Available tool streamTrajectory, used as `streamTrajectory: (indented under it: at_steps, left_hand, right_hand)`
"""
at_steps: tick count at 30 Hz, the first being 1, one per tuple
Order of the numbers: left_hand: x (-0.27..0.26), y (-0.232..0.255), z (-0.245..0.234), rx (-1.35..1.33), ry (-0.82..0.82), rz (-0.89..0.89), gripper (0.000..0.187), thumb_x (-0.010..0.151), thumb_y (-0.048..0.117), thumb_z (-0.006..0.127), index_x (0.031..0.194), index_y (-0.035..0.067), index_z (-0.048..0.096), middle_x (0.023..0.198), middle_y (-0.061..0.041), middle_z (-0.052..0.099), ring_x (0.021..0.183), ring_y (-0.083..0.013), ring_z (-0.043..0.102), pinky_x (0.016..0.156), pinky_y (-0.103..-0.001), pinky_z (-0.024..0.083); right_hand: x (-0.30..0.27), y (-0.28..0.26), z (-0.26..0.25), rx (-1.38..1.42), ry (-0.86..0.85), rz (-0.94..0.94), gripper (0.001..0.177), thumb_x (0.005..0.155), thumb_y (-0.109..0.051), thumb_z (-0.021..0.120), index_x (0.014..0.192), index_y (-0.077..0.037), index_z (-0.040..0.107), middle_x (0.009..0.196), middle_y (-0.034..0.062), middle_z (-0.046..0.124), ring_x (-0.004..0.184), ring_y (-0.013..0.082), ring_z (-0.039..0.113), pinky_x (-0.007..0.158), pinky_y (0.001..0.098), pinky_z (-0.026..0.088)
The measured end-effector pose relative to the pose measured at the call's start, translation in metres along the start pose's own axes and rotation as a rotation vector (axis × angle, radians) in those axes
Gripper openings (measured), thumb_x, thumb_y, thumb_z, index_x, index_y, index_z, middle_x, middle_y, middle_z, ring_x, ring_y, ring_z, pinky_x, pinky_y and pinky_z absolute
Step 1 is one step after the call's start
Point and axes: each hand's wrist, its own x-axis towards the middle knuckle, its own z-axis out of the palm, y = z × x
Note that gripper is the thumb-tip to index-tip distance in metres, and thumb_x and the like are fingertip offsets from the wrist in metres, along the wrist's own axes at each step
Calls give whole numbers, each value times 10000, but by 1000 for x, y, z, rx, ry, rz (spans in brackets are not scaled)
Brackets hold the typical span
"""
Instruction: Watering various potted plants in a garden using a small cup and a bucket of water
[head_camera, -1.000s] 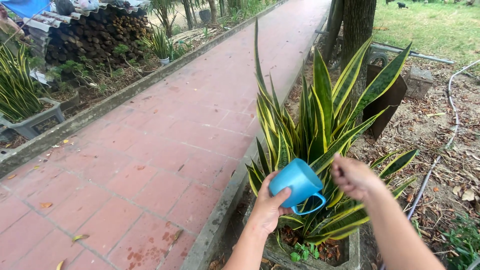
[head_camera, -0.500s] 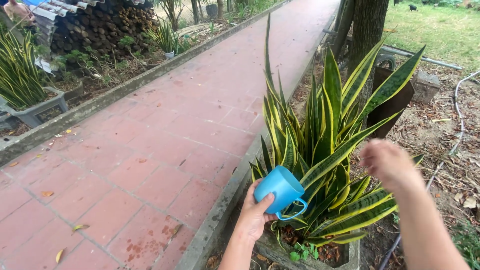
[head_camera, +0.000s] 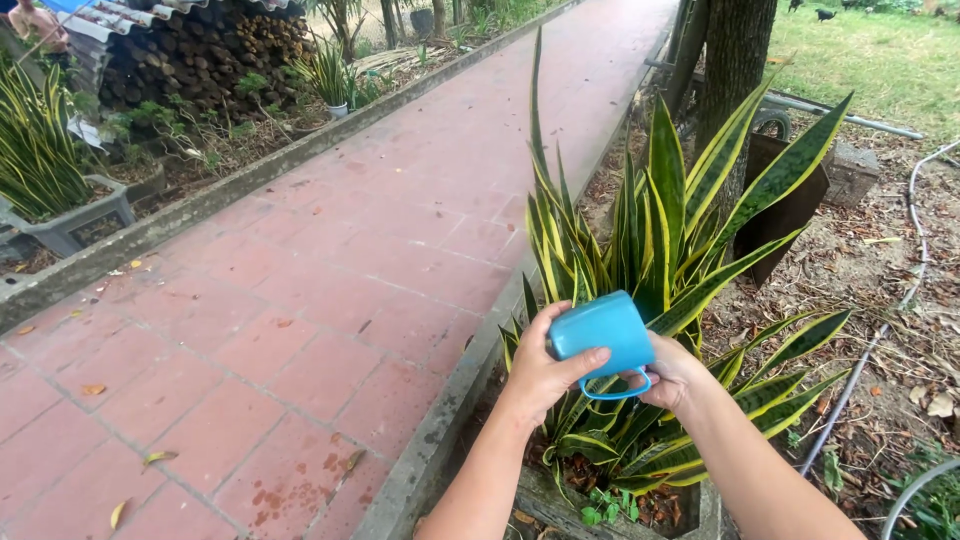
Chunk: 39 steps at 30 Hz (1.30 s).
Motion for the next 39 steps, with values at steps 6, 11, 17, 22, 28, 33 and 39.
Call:
streamTrajectory:
  at_steps: [6, 11, 17, 22, 28, 33, 39]
  left_hand:
    - [-22, -10, -21, -316, 130, -211, 983, 644, 342, 905, 1492, 199, 431, 1425, -233, 468, 1151, -460, 597, 629, -393, 639]
    - [-37, -32, -44, -428, 248, -336, 951, 605, 367, 856, 1461, 273, 451, 1462, -187, 509, 1127, -450, 646, 610, -399, 579]
    - [-50, -44, -65, -469, 363, -378, 929, 685, 324, 817, 1516, 284, 404, 1459, -165, 519, 1086, -416, 657, 617, -421, 588]
    - [-51, -44, -70, -438, 332, -342, 989, 669, 332, 821, 1545, 304, 362, 1507, -166, 466, 1164, -441, 637, 647, -437, 588]
    - [-44, 3, -47, -139, 191, -274, 955, 605, 361, 859, 1467, 314, 450, 1507, -152, 484, 1209, -402, 607, 722, -419, 563]
    - [-33, 30, -32, 141, 117, -166, 993, 588, 459, 844, 1482, 270, 456, 1454, -106, 498, 1178, -301, 610, 800, -404, 571]
    - [-22, 4, -45, -120, 193, -104, 1022, 620, 340, 917, 1508, 188, 436, 1448, -268, 457, 1208, -483, 573, 692, -438, 602]
  right_hand:
    - [-35, -74, 59, -470, 21, -42, 448, 1129, -381, 429, 814, -84, 543, 593, 16, 431, 420, 84, 307, 304, 186, 210]
    - [-105, -133, 139, -974, 286, -191, 389, 1097, -212, 415, 1420, -28, 530, 1401, 155, 616, 1259, 285, 600, 1119, 392, 496]
    - [-77, -139, 111, -908, 686, -696, 322, 1112, -101, 436, 1420, -78, 526, 1309, 134, 606, 728, 129, 548, 634, 262, 534]
    - [-108, -82, 144, -679, 358, -107, 221, 1100, -203, 524, 1044, -25, 644, 866, 90, 631, 637, 137, 482, 530, 225, 399]
    - [-22, 0, 81, -58, 105, 182, 431, 1145, -329, 450, 808, -87, 565, 654, 18, 514, 447, 84, 371, 339, 171, 302]
    - [1, 15, 67, 11, 102, 172, 336, 1052, -353, 574, 1095, -36, 468, 766, 132, 524, 407, 132, 473, 242, 157, 325]
    - [-19, -21, 89, -180, 63, 91, 406, 1097, -325, 553, 776, -76, 559, 543, 0, 459, 344, 50, 338, 270, 155, 241]
